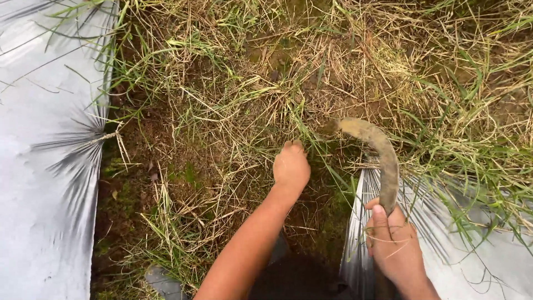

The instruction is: The person uses a sickle to cut grass and weeds growing along the edge of a plastic mulch sheet in a field. They repeatedly pull up the cut vegetation by hand and clear the area around the plastic sheet.

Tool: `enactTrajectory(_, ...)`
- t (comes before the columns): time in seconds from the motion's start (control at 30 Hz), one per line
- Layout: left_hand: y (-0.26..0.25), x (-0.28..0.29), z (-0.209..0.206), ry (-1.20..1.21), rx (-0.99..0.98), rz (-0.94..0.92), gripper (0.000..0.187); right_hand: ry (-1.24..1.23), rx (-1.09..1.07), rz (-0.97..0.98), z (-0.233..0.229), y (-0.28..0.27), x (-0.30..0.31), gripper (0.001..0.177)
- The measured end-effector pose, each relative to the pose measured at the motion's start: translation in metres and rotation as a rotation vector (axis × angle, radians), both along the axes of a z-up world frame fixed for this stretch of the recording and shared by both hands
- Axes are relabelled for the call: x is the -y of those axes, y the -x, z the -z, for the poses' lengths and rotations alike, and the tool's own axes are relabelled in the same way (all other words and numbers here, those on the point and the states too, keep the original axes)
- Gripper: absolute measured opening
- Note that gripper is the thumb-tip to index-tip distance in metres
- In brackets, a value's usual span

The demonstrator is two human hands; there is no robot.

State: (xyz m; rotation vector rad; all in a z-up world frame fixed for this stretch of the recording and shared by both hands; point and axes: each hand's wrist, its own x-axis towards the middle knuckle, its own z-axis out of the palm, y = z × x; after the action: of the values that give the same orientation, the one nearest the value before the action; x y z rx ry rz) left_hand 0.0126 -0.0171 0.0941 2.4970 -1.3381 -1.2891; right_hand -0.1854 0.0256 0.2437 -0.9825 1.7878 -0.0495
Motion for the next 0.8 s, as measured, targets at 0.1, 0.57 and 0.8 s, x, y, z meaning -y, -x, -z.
enactTrajectory(0.1,-0.013,0.001,-0.007,0.027,-0.115,-0.085,0.036,-0.088,0.096,-0.048,-0.002,-0.004,0.012,0.033)
enactTrajectory(0.57,-0.024,-0.007,-0.008,0.047,-0.466,-0.447,0.029,0.014,0.172,0.118,0.030,0.005,-0.003,0.024)
enactTrajectory(0.8,-0.026,-0.007,-0.008,0.049,-0.466,-0.432,0.028,0.146,0.199,0.218,0.025,0.004,-0.006,0.023)
